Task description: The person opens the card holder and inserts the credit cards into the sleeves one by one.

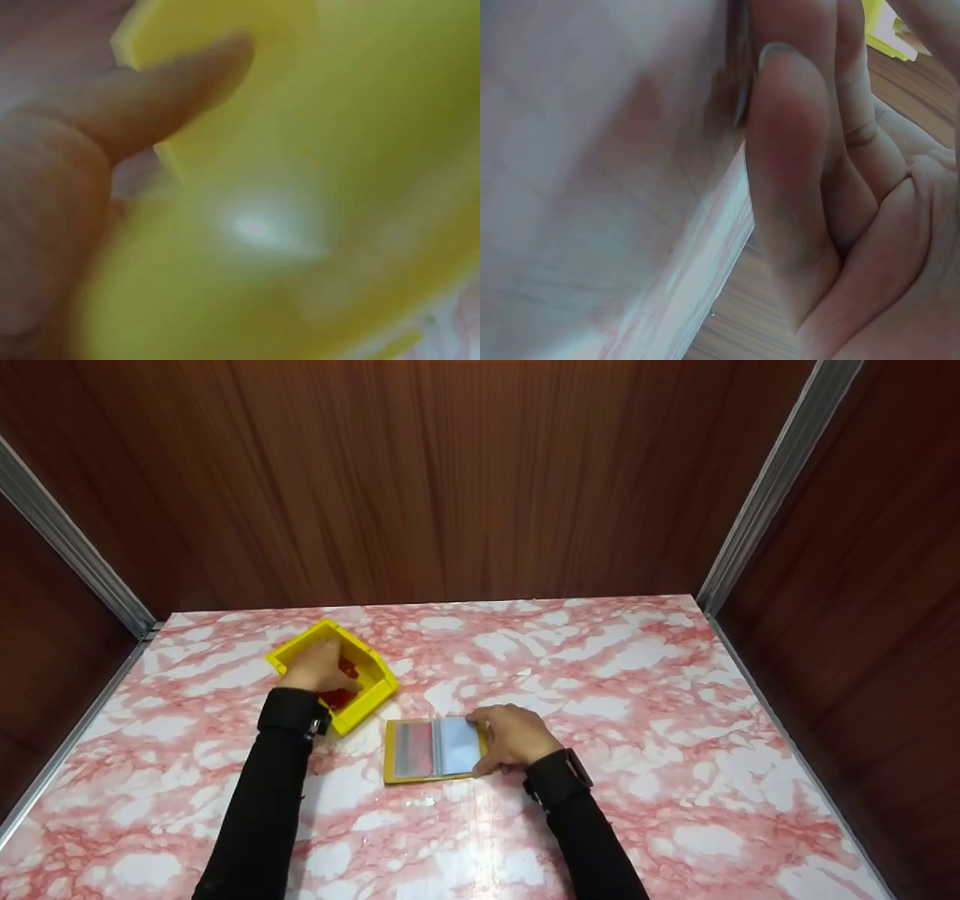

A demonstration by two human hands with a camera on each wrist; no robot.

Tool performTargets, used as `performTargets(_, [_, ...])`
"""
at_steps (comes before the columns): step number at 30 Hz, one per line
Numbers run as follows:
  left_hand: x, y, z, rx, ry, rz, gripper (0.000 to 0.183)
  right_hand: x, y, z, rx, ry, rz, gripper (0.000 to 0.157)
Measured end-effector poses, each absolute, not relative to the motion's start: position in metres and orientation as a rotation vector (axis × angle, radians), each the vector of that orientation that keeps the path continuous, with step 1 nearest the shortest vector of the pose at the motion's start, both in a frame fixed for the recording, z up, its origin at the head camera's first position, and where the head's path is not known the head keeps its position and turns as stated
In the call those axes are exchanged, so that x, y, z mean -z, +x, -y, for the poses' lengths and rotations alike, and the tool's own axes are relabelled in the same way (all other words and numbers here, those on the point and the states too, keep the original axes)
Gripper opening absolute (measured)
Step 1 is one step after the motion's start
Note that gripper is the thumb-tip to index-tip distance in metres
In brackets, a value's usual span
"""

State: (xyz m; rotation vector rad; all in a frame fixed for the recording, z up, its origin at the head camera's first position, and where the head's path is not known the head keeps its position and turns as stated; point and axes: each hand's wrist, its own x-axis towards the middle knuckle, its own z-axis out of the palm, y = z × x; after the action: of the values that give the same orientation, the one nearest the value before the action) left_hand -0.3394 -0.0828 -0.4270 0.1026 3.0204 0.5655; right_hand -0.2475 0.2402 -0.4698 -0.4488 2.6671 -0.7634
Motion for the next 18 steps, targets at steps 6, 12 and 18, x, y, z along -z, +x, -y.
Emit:
performTargets(6, [0.433, -0.34, 0.079, -0.219, 0.021, -2.975, 0.04, 0.47, -0.247, -0.239, 0.768, -0.461, -2.669, 0.087])
performTargets(12, [0.435, -0.342, 0.077, -0.12, -0.027, -2.97, 0.04, 0.47, -0.248, -0.239, 0.75, -0.469, -2.678, 0.088])
performTargets(18, [0.439, -0.342, 0.076, -0.207, -0.001, -2.988, 0.051, 0.472, -0.247, -0.242, 0.782, -0.487, -2.668, 0.087])
